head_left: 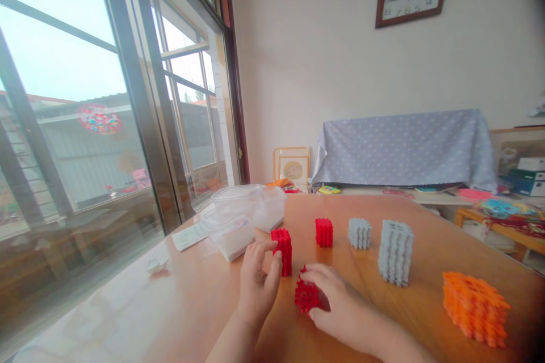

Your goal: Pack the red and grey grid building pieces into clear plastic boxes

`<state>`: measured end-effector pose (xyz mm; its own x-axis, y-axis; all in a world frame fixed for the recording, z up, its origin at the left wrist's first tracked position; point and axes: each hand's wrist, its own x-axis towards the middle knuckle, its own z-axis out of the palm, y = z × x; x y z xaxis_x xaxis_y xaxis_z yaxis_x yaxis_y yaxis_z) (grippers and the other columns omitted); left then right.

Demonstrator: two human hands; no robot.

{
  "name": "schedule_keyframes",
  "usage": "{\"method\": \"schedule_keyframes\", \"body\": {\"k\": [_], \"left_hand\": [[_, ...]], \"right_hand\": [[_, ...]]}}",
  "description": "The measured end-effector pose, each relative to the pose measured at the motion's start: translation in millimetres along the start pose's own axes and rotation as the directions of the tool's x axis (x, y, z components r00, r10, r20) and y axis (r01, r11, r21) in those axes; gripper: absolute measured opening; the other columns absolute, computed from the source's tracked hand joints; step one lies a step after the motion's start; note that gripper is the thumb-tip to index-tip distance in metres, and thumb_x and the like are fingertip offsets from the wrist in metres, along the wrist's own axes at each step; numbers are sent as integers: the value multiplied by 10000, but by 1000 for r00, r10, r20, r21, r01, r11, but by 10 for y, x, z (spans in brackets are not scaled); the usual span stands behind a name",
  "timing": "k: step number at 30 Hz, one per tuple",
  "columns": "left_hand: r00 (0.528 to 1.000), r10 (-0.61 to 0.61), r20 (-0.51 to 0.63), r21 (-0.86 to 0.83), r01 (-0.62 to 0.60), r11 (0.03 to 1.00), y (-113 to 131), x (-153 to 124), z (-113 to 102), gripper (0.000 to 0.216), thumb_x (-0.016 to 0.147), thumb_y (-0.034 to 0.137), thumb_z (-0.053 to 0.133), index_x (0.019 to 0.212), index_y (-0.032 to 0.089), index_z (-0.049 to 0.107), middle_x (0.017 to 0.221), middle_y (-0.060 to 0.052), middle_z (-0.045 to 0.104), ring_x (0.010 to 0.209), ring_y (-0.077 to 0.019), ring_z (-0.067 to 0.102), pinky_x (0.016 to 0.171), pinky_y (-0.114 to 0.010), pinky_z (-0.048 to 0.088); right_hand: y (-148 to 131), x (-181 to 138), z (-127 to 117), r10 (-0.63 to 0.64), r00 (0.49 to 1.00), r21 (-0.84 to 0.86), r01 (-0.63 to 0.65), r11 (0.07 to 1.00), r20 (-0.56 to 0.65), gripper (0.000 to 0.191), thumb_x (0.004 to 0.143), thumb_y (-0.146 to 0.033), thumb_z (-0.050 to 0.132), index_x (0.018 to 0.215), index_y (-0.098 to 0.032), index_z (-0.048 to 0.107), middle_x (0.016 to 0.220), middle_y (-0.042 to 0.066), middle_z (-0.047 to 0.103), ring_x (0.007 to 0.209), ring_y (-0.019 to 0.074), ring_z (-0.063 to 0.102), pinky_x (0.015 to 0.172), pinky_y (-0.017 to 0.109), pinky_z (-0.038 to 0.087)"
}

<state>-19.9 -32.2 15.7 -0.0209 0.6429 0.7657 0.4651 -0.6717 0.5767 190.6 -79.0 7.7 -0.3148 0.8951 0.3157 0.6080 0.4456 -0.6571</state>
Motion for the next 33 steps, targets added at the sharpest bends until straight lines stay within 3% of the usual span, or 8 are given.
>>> {"method": "schedule_keyframes", "body": {"k": [8, 12, 17, 21, 26, 30, 33], "left_hand": [[986, -17, 165, -47, 25, 999, 156, -140, 27, 148, 927, 292, 564, 1024, 230, 656, 808, -22, 651, 739, -172, 583, 723, -288, 438], [957, -13, 289, -52, 29, 998, 255, -204, 65, 145, 937, 274, 530, 1005, 239, 653, 829, -29, 657, 760, -173, 587, 734, -284, 440], [918, -9, 396, -25, 21, 999, 273, -240, 133, 188, 918, 198, 486, 970, 244, 661, 870, -43, 682, 806, -185, 612, 743, -281, 453], [897, -63, 438, 96, 23, 995, 276, -263, 197, 231, 859, 138, 488, 962, 251, 661, 918, -46, 695, 867, -203, 624, 759, -284, 456], [863, -187, 468, 374, -1, 928, 409, -314, 266, 297, 848, 137, 477, 1050, 274, 647, 1059, -32, 708, 1023, -215, 610, 862, -289, 443], [829, -294, 476, 566, -33, 824, 501, -389, 339, 253, 855, 181, 489, 1038, 268, 641, 1061, -51, 712, 1068, -254, 589, 892, -337, 413], [812, -327, 483, 599, -34, 800, 506, -452, 407, 219, 883, 226, 474, 1016, 255, 645, 1088, -73, 704, 1058, -274, 595, 888, -368, 400]], "right_hand": [[46, 72, -106, 2, 996, 112, 8, 994, -92, 442, 727, -88, 528, 1112, -261, 659, 1127, 30, 628, 1013, 193, 615, 933, 314, 467], [157, 95, -32, 29, 990, 140, -9, 990, -140, 444, 713, -81, 536, 1111, -234, 663, 1031, 35, 649, 938, 186, 619, 850, 296, 475], [269, 124, 30, 67, 988, 123, -50, 991, -141, 276, 812, -139, 506, 985, -221, 705, 786, 2, 671, 723, 159, 599, 685, 263, 437], [385, 148, -15, 147, 966, 38, -142, 989, -213, 305, 854, -176, 491, 1057, -226, 712, 927, 38, 733, 855, 189, 655, 761, 283, 445], [494, 171, -25, 212, 955, -108, -238, 965, -209, 359, 846, -161, 491, 1136, -241, 688, 1025, 63, 735, 979, 206, 664, 852, 287, 442], [445, 134, 2, 167, 972, -163, -194, 967, -162, 465, 777, -110, 518, 1187, -276, 661, 1067, 62, 716, 1004, 211, 647, 867, 291, 434], [393, 86, 16, 101, 990, -181, -118, 976, -102, 509, 747, -103, 540, 1204, -293, 658, 1143, 62, 705, 1109, 240, 608, 914, 315, 411]]}}
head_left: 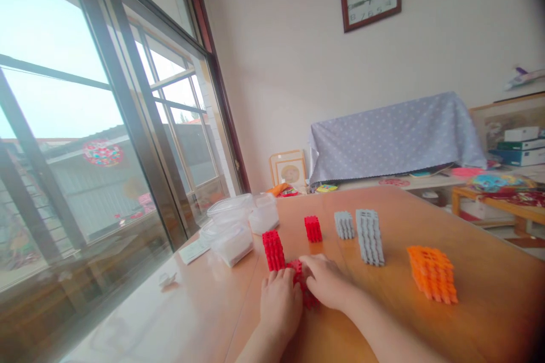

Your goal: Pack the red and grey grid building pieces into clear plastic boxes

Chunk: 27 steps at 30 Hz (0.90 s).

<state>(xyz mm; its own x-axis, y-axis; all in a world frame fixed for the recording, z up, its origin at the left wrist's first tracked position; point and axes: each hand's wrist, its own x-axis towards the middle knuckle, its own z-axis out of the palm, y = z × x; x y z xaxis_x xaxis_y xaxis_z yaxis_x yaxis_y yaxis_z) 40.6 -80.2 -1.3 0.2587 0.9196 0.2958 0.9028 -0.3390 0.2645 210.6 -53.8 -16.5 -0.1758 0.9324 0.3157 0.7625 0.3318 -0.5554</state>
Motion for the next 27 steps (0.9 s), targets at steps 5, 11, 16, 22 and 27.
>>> {"method": "schedule_keyframes", "body": {"k": [5, 11, 16, 22, 27], "left_hand": [[997, 79, -26, -151, -82, 985, 32, 14, 114, 202, 876, 201, 472, 945, 246, 656, 1024, -58, 690, 963, -236, 620, 842, -324, 426], [991, 102, -92, -369, -129, 920, 28, 22, 191, 171, 849, 176, 491, 846, 220, 657, 933, -59, 675, 898, -217, 626, 814, -312, 467], [988, 48, -148, -507, -117, 854, 7, 0, 222, 199, 876, 292, 561, 1035, 223, 659, 1035, -69, 705, 990, -229, 661, 875, -328, 504], [970, -13, -242, -532, -121, 838, -36, -5, 226, 395, 845, 392, 662, 1210, 250, 605, 1179, -70, 699, 1107, -246, 648, 952, -364, 500], [955, -31, -296, -527, -137, 839, -63, -11, 242, 424, 831, 354, 672, 1231, 240, 589, 1167, -83, 698, 1083, -250, 653, 949, -407, 504]], "right_hand": [[-5, -2, 26, 25, 999, 117, -22, 993, -22, 391, 748, -129, 577, 1077, -283, 722, 1043, 51, 741, 1045, 262, 619, 899, 344, 398], [16, 117, 89, 128, 984, 291, -86, 953, -127, 174, 815, -179, 539, 795, -222, 707, 869, 35, 743, 851, 191, 648, 748, 271, 425], [36, 152, 144, 235, 957, 479, -130, 868, -167, 212, 747, -145, 583, 934, -221, 648, 735, -5, 702, 680, 156, 637, 655, 253, 422], [-68, 119, 166, 248, 961, 693, -97, 714, -121, 251, 768, -204, 551, 1009, -216, 623, 858, 22, 706, 757, 168, 665, 644, 251, 471], [-141, 74, 142, 263, 964, 796, -139, 590, -26, 99, 749, -258, 560, 841, -220, 569, 681, -25, 618, 585, 145, 587, 516, 237, 413]]}}
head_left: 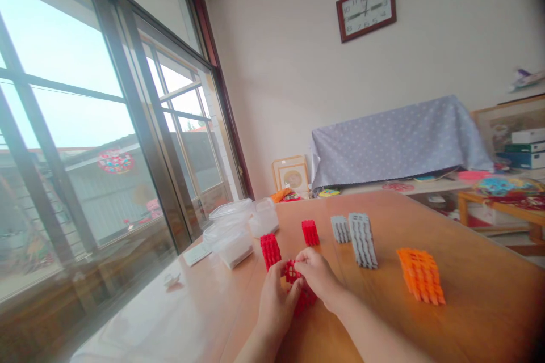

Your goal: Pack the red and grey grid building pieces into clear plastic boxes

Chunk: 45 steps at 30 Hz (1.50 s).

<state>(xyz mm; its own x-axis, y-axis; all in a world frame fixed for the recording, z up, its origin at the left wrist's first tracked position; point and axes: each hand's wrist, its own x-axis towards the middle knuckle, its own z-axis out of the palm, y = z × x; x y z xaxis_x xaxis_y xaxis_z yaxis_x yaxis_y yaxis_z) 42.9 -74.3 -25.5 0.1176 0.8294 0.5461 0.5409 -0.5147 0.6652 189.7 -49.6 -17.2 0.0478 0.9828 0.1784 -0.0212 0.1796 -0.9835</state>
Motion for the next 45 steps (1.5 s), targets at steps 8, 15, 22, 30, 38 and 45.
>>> {"method": "schedule_keyframes", "body": {"k": [8, 15, 22, 30, 38, 45], "left_hand": [[992, 89, -94, -19, -91, 996, 14, -14, -11, 474, 829, 235, 637, 1289, 240, 524, 1234, -83, 652, 1123, -238, 622, 963, -407, 501], [982, 128, -137, 24, -126, 992, 46, -17, -37, 520, 844, 262, 644, 1330, 230, 461, 1283, -110, 604, 1203, -258, 577, 1046, -446, 463], [979, 125, -160, 60, -117, 991, -95, -16, -16, 520, 858, 241, 610, 1354, 224, 452, 1276, -117, 610, 1204, -266, 576, 1055, -461, 459], [980, 102, -172, 17, -100, 995, -123, -16, -34, 562, 853, 214, 585, 1395, 213, 438, 1362, -133, 571, 1278, -266, 538, 1091, -455, 442], [983, 93, -159, 51, -86, 995, -173, 0, -153, 459, 847, 295, 640, 1292, 235, 540, 1279, -102, 624, 1212, -267, 575, 1027, -452, 474], [979, 116, -166, 111, -98, 989, -187, 314, -575, 410, 862, 311, 634, 1263, 248, 575, 1251, -83, 634, 1199, -259, 573, 1034, -444, 445]], "right_hand": [[-128, -47, -66, 123, 988, 128, -134, 983, 94, 177, 696, -285, 591, 850, -201, 614, 778, 34, 708, 711, 184, 647, 575, 255, 444], [-206, -86, -89, 162, 983, 131, -172, 976, 87, 239, 705, -330, 589, 907, -207, 623, 841, 32, 736, 771, 191, 667, 607, 255, 435], [-249, -87, -94, 192, 978, 114, -201, 973, 87, 252, 723, -363, 579, 925, -215, 606, 916, 38, 762, 832, 197, 691, 635, 254, 431], [-220, -79, -101, 200, 972, 133, -216, 967, 127, 249, 731, -381, 593, 901, -202, 626, 829, 34, 746, 782, 197, 692, 616, 254, 424], [-248, -105, -117, 183, 968, 167, -212, 963, 172, 345, 795, -514, 604, 950, -209, 647, 893, 51, 762, 828, 205, 693, 647, 266, 444], [-240, -52, -159, 214, 976, 125, -218, 968, 48, 400, 823, -579, 566, 914, -196, 636, 869, 85, 753, 804, 202, 689, 650, 280, 456]]}}
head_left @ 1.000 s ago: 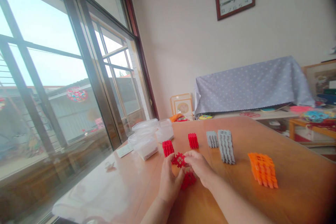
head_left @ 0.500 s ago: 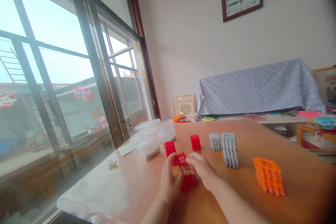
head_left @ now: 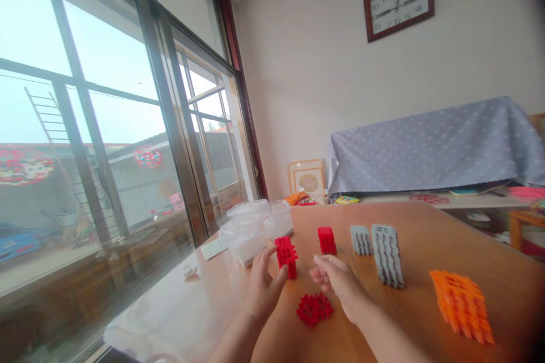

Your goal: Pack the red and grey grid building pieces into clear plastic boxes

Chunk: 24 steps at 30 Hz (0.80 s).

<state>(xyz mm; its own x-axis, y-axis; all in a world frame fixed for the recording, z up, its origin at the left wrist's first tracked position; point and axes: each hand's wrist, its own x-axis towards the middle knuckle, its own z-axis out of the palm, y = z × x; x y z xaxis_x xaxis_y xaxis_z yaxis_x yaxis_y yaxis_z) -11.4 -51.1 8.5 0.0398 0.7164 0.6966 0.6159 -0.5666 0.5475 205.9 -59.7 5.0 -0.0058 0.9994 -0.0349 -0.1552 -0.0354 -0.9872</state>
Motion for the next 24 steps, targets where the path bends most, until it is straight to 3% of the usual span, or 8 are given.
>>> {"method": "schedule_keyframes", "body": {"k": [5, 11, 19, 24], "left_hand": [[992, -113, 50, -48, 116, 992, -86, 401, -152, 358, 826, 345, 653, 1154, 201, 650, 1255, -101, 620, 1171, -253, 584, 969, -392, 482], [985, -167, 50, -24, 169, 985, -159, 596, -99, 359, 736, 352, 712, 1051, 181, 706, 1180, -103, 648, 1162, -283, 579, 984, -412, 463], [980, -198, -32, -42, 197, 980, -160, 568, -76, 409, 760, 380, 685, 1120, 185, 666, 1230, -119, 628, 1193, -293, 569, 960, -390, 490], [985, -168, -33, -46, 166, 985, -61, 247, -36, 263, 860, 330, 558, 1077, 202, 630, 1114, -79, 655, 1069, -237, 617, 935, -389, 495]], "right_hand": [[77, 55, -5, -19, 1000, -46, 19, 999, 0, 367, 815, -552, 568, 905, -204, 643, 847, 75, 747, 775, 191, 677, 638, 275, 449], [126, 91, -20, -37, 999, -61, 36, 997, -24, 349, 768, -545, 599, 855, -211, 653, 805, 65, 738, 745, 193, 678, 625, 278, 449], [103, 115, -35, -46, 998, -58, 44, 997, -35, 328, 776, -528, 592, 846, -214, 651, 811, 63, 742, 732, 183, 668, 616, 269, 446], [66, 113, -51, -47, 995, -54, 42, 998, -83, 328, 796, -510, 568, 868, -200, 646, 819, 70, 744, 737, 183, 664, 630, 277, 452]]}}
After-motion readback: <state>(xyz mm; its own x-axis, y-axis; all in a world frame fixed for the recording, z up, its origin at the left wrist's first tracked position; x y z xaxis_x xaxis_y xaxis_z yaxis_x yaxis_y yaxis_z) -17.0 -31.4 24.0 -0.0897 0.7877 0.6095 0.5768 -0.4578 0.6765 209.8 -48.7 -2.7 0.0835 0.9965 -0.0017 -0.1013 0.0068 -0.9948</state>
